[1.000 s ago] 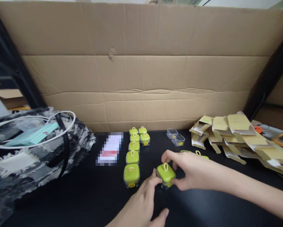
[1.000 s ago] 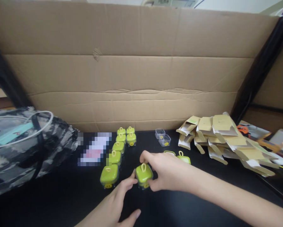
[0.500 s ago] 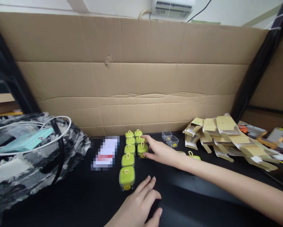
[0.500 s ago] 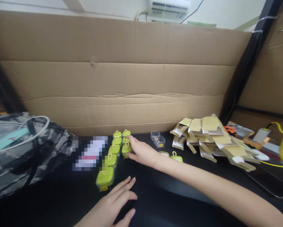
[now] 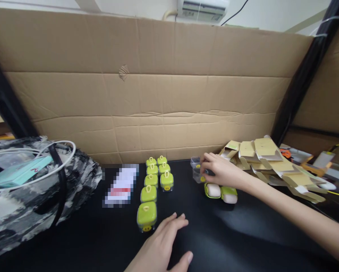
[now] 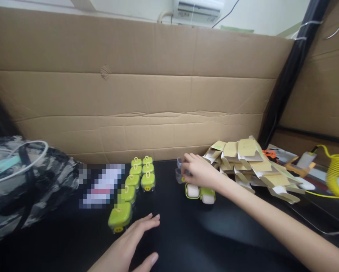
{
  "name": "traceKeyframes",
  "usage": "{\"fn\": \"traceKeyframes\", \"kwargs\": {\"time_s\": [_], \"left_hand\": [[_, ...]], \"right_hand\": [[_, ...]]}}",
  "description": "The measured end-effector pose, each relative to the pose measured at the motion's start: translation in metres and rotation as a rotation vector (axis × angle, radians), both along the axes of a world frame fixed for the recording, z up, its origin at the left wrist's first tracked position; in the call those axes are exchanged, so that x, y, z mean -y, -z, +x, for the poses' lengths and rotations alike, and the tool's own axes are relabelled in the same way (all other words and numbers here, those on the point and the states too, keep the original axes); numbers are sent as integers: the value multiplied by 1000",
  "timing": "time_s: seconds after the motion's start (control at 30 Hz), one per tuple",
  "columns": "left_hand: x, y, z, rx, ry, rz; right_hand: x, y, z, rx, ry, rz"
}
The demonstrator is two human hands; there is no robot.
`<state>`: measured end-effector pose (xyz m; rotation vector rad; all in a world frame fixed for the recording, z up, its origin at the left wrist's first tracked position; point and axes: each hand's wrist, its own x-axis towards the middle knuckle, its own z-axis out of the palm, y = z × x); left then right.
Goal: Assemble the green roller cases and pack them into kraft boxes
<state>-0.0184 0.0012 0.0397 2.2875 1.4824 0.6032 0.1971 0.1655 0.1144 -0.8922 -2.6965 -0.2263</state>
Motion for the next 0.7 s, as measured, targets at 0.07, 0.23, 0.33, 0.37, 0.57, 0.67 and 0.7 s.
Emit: {"fn": "traceKeyframes", "kwargs": {"time_s": [0.07,0.23,0.33,0.37,0.57,0.67,0.7], "left_hand": [[1,5,0,61,-37,-43],[1,11,-3,155,-15,-90],[1,5,-2,124,-6,-88],[0,3,-2,113,3,-86],[0,-7,4,104,-18,-75],[2,-9,6,114,-33,-109],[3,-10,6,114,-36,-126]], "right_hand": [[27,0,-7,-29,-75,7],[94,17,-21,-59,-288,-84],[110,25,-24,-88,-398,-168],[110,24,-23,-100,-411,-201],[77,-5,13,-20,-192,-323],[63,-9,35,123,-158,-417],[61,-7,40,162,-164,-443]]}}
